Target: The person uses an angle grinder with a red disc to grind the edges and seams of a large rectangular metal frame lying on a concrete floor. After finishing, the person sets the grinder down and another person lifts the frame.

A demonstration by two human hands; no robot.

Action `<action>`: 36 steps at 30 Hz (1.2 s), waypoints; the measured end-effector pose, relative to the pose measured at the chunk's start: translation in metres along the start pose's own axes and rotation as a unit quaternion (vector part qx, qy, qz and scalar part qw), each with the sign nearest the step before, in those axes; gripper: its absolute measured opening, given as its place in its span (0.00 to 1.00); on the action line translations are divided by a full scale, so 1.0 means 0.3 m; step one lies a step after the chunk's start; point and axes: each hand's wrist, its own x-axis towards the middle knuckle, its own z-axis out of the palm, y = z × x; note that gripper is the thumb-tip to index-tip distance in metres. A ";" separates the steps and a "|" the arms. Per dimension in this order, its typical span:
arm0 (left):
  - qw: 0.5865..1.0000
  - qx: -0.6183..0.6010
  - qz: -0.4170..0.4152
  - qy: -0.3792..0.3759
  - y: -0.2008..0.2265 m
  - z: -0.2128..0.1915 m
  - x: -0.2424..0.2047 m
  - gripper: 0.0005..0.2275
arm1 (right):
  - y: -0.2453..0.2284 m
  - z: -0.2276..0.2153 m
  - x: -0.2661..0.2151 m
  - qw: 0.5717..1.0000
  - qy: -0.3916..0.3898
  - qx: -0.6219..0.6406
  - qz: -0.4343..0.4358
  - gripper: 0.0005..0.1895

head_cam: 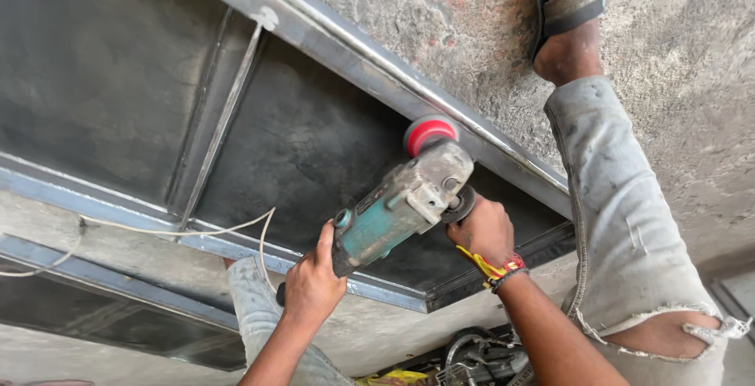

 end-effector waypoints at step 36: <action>0.987 0.104 0.120 -0.010 -0.060 -0.145 0.158 0.49 | 0.032 0.145 0.042 0.980 0.076 0.093 -0.161 0.16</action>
